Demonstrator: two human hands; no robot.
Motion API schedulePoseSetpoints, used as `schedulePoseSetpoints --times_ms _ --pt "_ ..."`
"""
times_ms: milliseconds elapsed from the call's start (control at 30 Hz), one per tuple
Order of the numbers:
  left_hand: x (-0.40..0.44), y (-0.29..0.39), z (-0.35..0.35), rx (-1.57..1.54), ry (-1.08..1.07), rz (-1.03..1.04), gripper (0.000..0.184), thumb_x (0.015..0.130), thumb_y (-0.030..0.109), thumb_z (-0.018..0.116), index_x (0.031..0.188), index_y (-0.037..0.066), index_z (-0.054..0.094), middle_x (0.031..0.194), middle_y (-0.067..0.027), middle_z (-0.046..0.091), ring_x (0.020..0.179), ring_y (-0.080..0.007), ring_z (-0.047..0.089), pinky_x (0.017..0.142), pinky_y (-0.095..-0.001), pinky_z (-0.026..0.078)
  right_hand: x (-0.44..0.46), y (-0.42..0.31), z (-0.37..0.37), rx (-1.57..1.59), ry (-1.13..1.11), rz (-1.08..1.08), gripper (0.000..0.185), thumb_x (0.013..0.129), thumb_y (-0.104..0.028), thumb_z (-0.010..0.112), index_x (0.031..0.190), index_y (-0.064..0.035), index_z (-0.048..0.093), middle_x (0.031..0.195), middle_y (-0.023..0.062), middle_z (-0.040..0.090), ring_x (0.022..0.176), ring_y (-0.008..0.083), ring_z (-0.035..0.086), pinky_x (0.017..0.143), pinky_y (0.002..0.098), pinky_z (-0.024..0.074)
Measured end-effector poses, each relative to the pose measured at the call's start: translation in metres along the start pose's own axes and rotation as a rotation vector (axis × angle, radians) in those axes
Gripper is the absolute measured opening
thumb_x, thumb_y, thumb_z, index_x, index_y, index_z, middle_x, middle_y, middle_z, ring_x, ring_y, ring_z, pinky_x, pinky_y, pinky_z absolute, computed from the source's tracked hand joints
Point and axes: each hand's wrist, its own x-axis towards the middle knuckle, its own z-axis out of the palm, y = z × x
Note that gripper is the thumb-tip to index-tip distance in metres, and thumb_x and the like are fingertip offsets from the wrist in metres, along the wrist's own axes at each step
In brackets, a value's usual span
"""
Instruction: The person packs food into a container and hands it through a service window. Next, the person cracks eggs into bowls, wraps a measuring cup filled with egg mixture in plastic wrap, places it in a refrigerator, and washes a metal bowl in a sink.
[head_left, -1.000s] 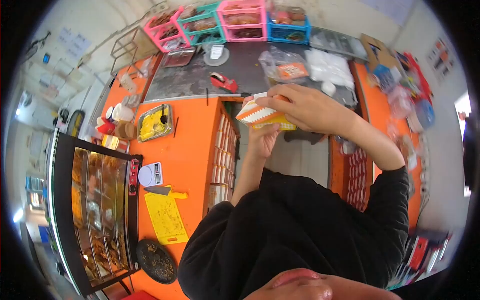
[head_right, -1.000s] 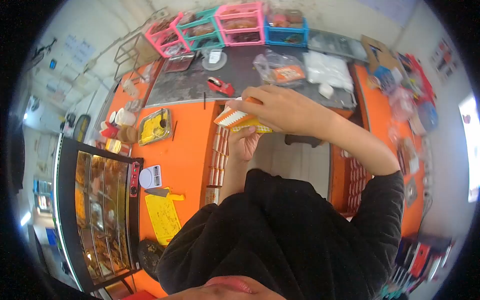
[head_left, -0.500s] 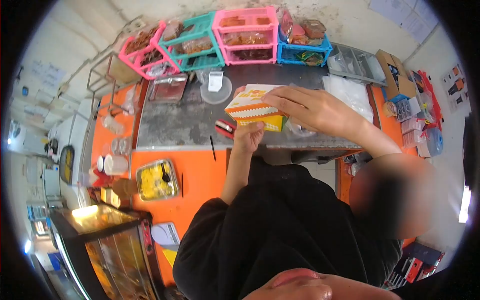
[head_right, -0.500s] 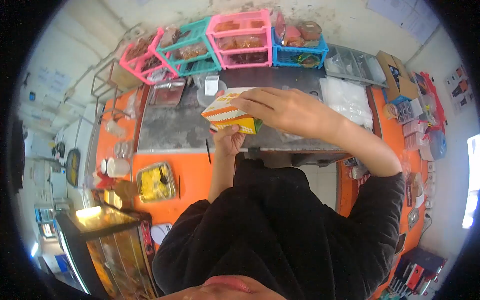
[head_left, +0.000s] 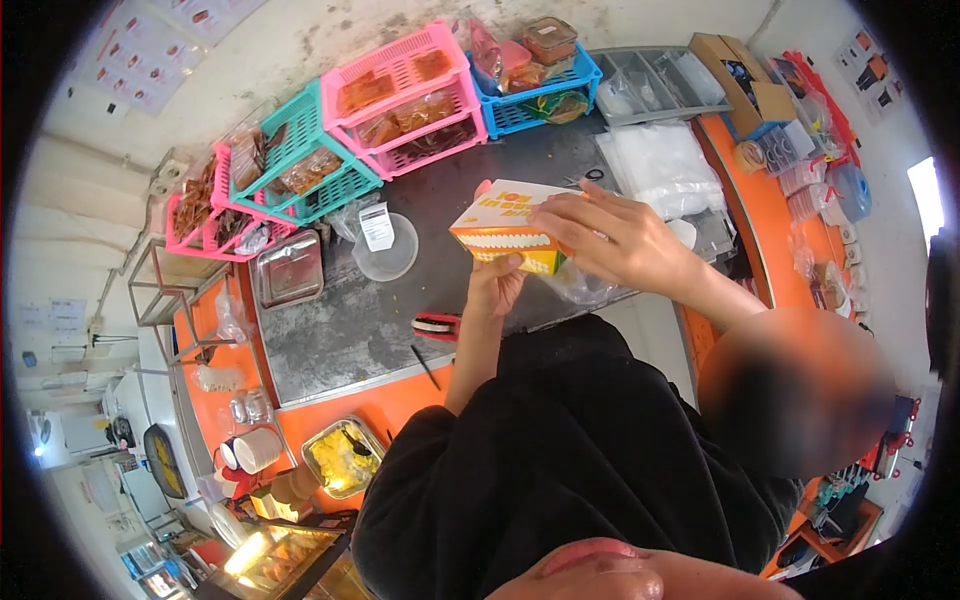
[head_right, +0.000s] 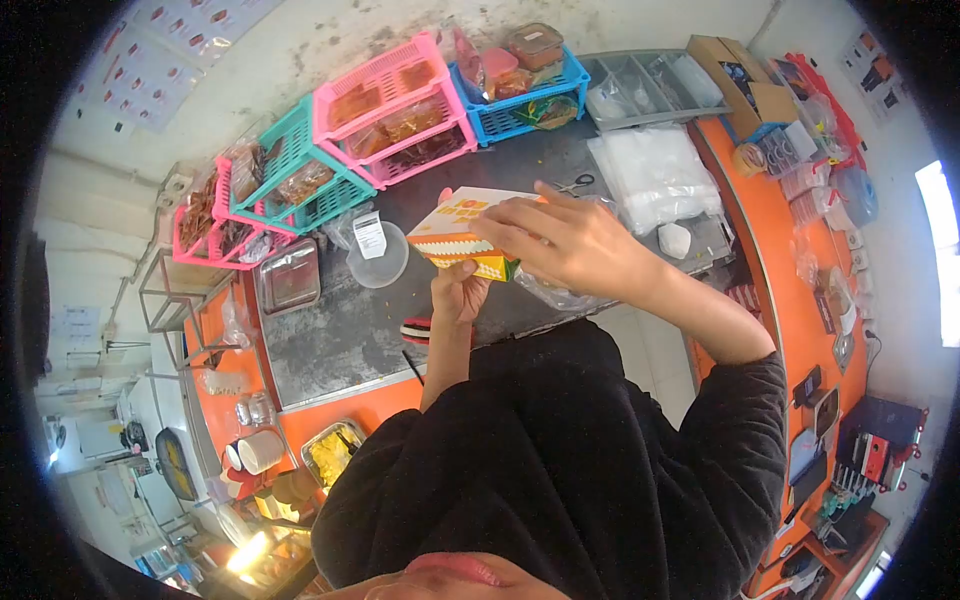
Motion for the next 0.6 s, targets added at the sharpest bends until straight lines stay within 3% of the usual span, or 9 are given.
schedulePoseSetpoints --times_ms 133,200,300,433,533,600 --pt "0.018 -0.020 -0.003 0.073 -0.067 0.032 0.099 0.068 -0.012 0.061 0.147 0.018 0.011 0.136 -0.0128 0.040 0.127 -0.0276 0.043 0.105 -0.0410 0.042 -0.023 0.031 0.007 -0.119 0.030 -0.064 0.050 0.069 -0.006 0.065 0.118 -0.0087 0.054 0.103 0.0057 0.061 0.090 0.0243 0.065 0.069 0.0360 0.0565" --pt "0.026 -0.032 0.004 0.089 -0.038 0.022 0.097 0.069 -0.010 0.062 0.147 0.018 0.011 0.135 -0.0137 0.041 0.125 -0.0287 0.046 0.103 -0.0418 0.044 -0.036 0.040 0.007 0.106 0.070 0.120 0.051 0.068 -0.006 0.067 0.117 -0.0090 0.055 0.103 0.0052 0.061 0.092 0.0238 0.064 0.070 0.0369 0.0561" --pt "0.039 -0.056 0.010 0.105 0.026 -0.006 0.096 0.071 -0.005 0.065 0.147 0.018 0.011 0.135 -0.0144 0.042 0.122 -0.0294 0.049 0.099 -0.0414 0.048 -0.046 0.058 -0.009 0.126 0.034 0.143 0.050 0.067 -0.006 0.068 0.115 -0.0085 0.055 0.104 0.0059 0.061 0.092 0.0235 0.064 0.066 0.0344 0.0561" --pt "0.056 -0.089 0.004 0.048 0.063 -0.007 0.099 0.073 0.001 0.070 0.148 0.019 0.008 0.135 -0.0142 0.042 0.121 -0.0285 0.050 0.096 -0.0402 0.051 -0.069 0.079 -0.014 0.085 -0.041 0.122 0.049 0.067 -0.009 0.069 0.114 -0.0086 0.056 0.104 0.0060 0.061 0.093 0.0233 0.063 0.066 0.0330 0.0564" --pt "0.063 -0.104 0.013 0.039 -0.037 0.004 0.101 0.075 -0.004 0.064 0.149 0.023 0.002 0.137 -0.0140 0.039 0.124 -0.0302 0.047 0.099 -0.0437 0.047 -0.089 0.104 -0.005 0.000 0.055 0.024 0.049 0.067 -0.012 0.070 0.114 -0.0089 0.056 0.104 0.0047 0.062 0.094 0.0223 0.063 0.064 0.0317 0.0568" --pt "0.065 -0.114 0.011 0.019 -0.078 0.036 0.105 0.072 -0.006 0.066 0.149 0.025 0.001 0.137 -0.0143 0.039 0.124 -0.0318 0.046 0.098 -0.0454 0.048 -0.104 0.121 -0.001 -0.027 -0.059 0.048 0.052 0.070 -0.016 0.068 0.119 -0.0082 0.052 0.117 0.0080 0.058 0.111 0.0250 0.057 0.084 0.0370 0.0537"
